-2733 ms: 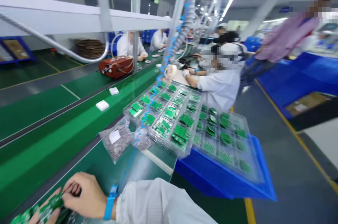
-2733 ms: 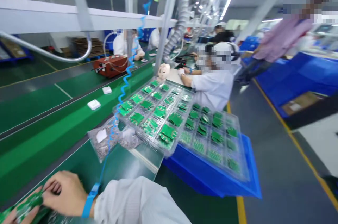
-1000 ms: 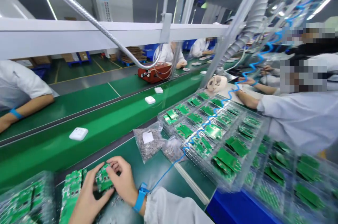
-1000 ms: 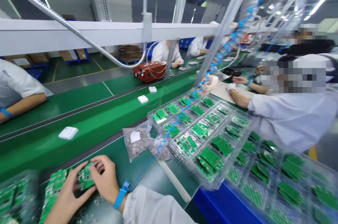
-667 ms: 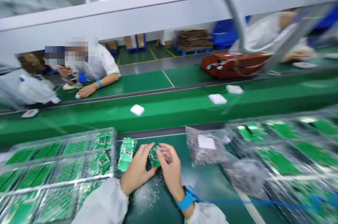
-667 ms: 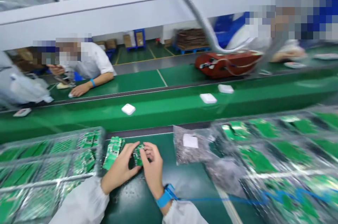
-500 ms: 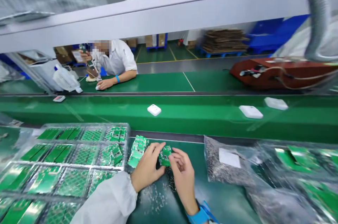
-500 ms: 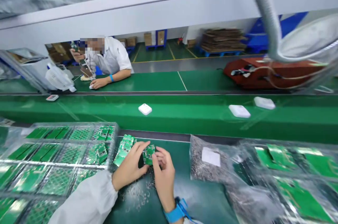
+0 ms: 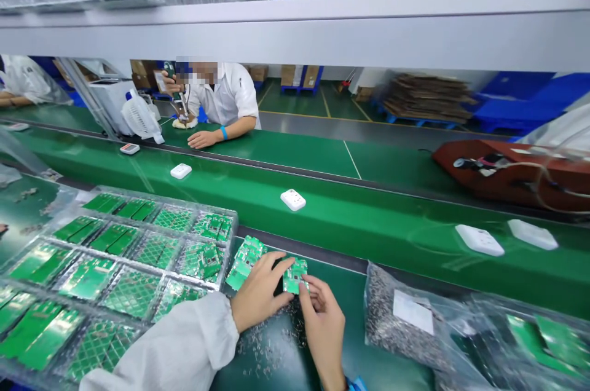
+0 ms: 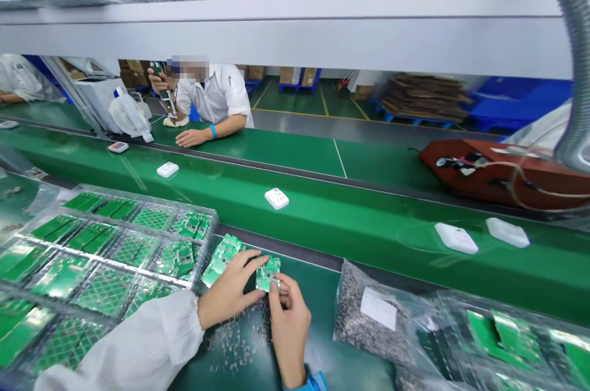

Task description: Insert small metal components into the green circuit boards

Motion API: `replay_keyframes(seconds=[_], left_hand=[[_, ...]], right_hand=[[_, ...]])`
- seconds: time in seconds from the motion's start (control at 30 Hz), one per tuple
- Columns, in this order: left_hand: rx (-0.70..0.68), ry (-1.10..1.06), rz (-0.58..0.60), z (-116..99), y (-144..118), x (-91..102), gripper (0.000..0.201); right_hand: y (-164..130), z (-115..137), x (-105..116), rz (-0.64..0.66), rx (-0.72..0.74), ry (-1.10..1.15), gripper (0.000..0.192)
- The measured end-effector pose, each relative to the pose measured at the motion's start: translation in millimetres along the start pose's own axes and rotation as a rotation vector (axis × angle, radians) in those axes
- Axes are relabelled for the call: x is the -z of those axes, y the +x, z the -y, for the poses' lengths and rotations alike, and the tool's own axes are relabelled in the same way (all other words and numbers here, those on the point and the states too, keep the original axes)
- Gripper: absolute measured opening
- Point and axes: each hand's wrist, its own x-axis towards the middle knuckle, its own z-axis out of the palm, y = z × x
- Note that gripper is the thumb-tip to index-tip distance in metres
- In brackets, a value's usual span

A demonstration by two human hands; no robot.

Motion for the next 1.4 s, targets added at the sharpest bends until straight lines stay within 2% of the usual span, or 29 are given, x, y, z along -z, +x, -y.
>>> replay_keyframes(seconds=[0.13,0.23,0.43,0.5,0.63,0.73,0.87,0.97,1.13,1.4], left_hand=[[0.054,0.085,-0.092,-3,1,8.1,0.044],[0.072,0.226,-0.148,-5,2,13.9,0.040],[0.067,0.531,-0.097,-9,-2,20.0,0.039],[0.105,0.607,-0.093,-7,-6,20.4,0.042],[0.214,0.721,-0.081,0,-12,19.9,0.055],[0.265,0.729,-0.044,3,-14,20.5,0.059],[0.265,0.712,-0.030,2,-13,23.7,0.060],[0.251,0.728,-0.026,1,-13,25.2,0.060],[0.238,0.739,0.004,2,-14,25.0,0.062],[0.226,0.698,0.001,3,-13,25.3,0.061]], right_hand=[[8,-4,5,-0.038,-0.015,0.016,0.050],[13,-7,11,-0.039,0.031,-0.062,0.048],[14,0,18,-0.098,0.240,-0.223,0.033],[12,7,18,-0.046,0.275,-0.239,0.030],[10,14,21,0.161,0.290,-0.277,0.027],[9,11,25,0.243,0.280,-0.384,0.025],[10,2,32,0.247,0.251,-0.491,0.024],[10,0,36,0.274,0.207,-0.499,0.024],[10,8,42,0.394,0.169,-0.507,0.023],[10,15,44,0.425,0.180,-0.545,0.019]])
